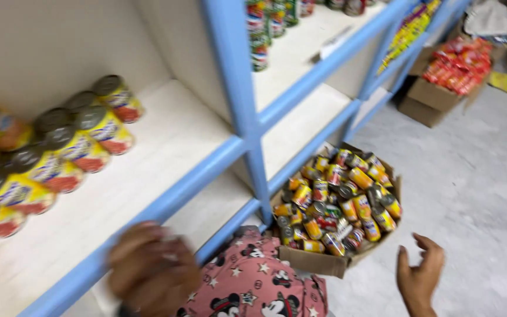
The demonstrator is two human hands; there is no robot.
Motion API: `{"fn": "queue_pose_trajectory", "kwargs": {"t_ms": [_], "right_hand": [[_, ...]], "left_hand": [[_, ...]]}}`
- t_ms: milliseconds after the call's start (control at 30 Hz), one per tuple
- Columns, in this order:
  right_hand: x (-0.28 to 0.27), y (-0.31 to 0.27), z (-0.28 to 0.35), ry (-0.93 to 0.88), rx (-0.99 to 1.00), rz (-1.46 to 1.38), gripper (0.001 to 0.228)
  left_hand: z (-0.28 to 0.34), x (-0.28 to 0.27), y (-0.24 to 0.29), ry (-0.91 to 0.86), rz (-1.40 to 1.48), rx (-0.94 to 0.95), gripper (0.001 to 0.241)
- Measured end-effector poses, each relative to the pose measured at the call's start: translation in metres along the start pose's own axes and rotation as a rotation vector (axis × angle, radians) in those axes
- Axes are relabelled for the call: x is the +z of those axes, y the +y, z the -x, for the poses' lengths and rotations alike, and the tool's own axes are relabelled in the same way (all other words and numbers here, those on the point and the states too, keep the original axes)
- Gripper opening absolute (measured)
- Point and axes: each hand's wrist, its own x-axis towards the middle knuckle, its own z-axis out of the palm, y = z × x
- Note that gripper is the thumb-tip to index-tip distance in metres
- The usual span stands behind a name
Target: Stocking canned goods from a cardboard box onto a store shelf.
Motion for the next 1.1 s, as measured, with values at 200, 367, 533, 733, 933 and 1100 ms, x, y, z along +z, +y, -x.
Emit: {"fn": "queue_pose_trajectory", "kwargs": {"t_ms": [200, 367, 533, 733, 933, 1100], "right_hand": [[0.051, 0.02, 0.024, -0.172, 0.083, -0.028, 0.045], [0.107, 0.046, 0.043, -0.311, 0.174, -0.082, 0.042], [0.168, 0.094, 0.037, -0.6, 0.216, 0.169, 0.047], [0.23, 0.142, -0.041, -0.774, 0.323, 0.469, 0.065], [0.289, 0.158, -0.101, -0.824, 0.433, 0.607, 0.049], [0.311, 0.18, -0.09, -0.838, 0.362, 0.715, 0.037]], "left_hand": [[0.166, 0.141, 0.091, -0.418, 0.501, -0.322, 0.026], [0.241, 0.191, 0.137, -0.764, 0.527, -0.58, 0.018], [0.308, 0.206, 0.136, -1.375, 0.403, -0.74, 0.037], [0.336, 0.221, 0.127, -1.472, 0.474, -0.87, 0.023], [0.333, 0.239, 0.118, -1.815, 0.503, -1.027, 0.017], [0.363, 0.243, 0.112, -1.84, 0.567, -0.993, 0.018]]}}
